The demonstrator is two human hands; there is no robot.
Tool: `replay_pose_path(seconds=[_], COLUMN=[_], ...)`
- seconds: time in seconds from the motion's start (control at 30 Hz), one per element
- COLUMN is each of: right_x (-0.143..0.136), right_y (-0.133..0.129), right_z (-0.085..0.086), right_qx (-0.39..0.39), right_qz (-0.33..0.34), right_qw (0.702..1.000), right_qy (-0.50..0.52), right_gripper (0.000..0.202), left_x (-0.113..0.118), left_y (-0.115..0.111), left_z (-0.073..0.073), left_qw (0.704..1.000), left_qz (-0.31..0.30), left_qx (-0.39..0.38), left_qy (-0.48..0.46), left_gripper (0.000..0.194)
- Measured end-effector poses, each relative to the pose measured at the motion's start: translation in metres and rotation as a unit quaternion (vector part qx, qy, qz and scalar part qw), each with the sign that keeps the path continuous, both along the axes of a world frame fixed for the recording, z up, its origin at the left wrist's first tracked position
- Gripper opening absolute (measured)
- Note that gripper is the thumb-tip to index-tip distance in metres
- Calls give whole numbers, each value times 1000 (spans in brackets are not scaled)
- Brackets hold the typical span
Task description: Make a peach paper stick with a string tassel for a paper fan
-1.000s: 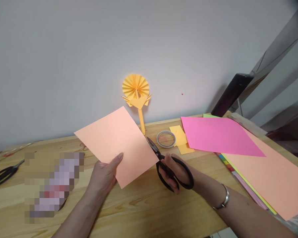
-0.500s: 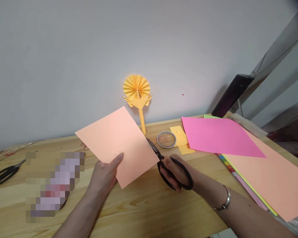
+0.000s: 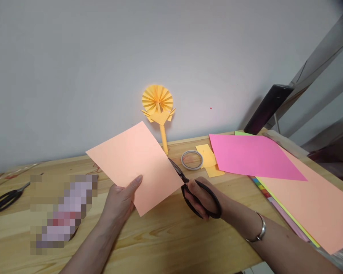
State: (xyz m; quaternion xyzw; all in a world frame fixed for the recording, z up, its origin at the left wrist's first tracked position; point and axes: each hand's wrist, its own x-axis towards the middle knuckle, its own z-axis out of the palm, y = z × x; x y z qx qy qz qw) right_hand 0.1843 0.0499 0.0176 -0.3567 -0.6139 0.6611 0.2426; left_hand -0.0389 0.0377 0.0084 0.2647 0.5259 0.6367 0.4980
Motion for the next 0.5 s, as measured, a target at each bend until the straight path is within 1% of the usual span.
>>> replay_pose_path(seconds=[0.13,0.23,0.33,0.5], right_x=[2,3,3,2], right_y=[0,0,0,1], right_z=[-8,-13,-14,-12], right_qx=[12,-10,-31,-47], right_qz=[13,13,20,24], right_qw=[1000,999,998,996], right_qy=[22,45,60,66], right_gripper=[67,66,66,69], left_x=[-1,-3,-4,-4], left_y=[0,0,0,0], left_z=[-2,-5,-7,-7], left_qw=[1000,1000,1000,1000], left_qz=[-1,-7,-14,-16], left_qx=[-1,2,5,3], left_qy=[0,-1,-6,-5], left_gripper=[66,69,69,62])
